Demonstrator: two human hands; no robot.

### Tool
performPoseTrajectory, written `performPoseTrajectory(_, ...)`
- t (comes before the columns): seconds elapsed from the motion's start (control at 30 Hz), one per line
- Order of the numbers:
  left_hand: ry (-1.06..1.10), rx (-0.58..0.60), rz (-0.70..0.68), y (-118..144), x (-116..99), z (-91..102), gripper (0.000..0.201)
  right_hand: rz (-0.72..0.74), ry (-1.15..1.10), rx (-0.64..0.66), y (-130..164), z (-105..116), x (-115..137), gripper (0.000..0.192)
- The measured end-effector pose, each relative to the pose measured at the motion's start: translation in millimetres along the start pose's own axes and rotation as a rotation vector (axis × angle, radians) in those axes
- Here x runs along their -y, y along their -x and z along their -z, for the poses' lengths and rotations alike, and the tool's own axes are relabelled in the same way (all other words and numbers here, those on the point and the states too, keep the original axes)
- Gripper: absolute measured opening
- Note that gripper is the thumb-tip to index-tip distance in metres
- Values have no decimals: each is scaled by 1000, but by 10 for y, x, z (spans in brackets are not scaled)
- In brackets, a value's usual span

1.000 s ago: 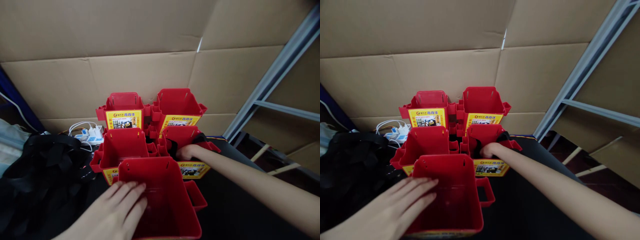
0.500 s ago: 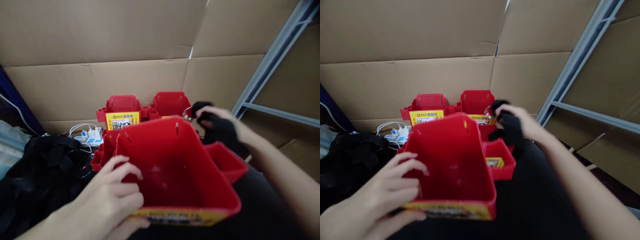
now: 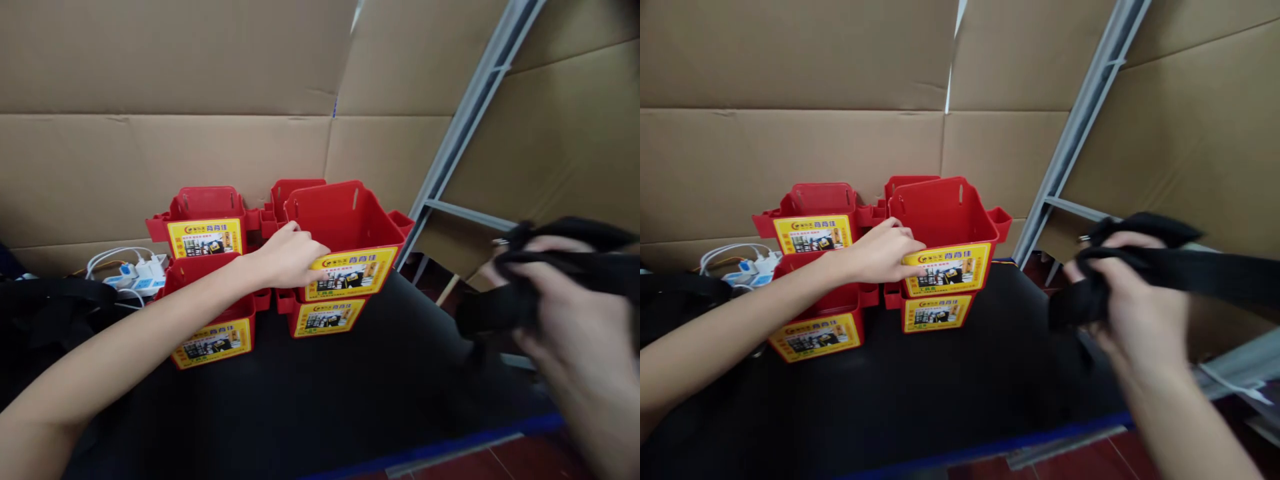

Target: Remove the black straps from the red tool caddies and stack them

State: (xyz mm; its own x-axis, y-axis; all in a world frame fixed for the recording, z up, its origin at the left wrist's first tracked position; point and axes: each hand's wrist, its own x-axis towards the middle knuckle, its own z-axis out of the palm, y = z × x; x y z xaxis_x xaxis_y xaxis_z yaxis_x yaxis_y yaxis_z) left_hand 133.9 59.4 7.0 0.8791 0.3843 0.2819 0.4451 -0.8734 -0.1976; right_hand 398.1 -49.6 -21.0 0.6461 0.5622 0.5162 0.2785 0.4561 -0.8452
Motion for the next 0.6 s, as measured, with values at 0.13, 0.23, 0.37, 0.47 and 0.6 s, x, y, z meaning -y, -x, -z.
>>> performPoseTrajectory(0.13,20,102,-36,45,86,88,33,-203,-150,197,293,-397,-77,24)
performPoseTrajectory(0.23,33,28,-32,126,65,126,30,-203,-158,338,424,-534,-95,21)
performPoseTrajectory(0.37,367,-427,26,313,-335,8,55,-51,-264,441,616,-672,-18,17)
performPoseTrajectory(0.47,824,-495,46,492,-681,-113,75,199,-222,528,818,-853,119,14)
performPoseTrajectory(0.6,1025,-546,347,730,-699,-137,60,378,-16,718,1036,-1259,279,8)
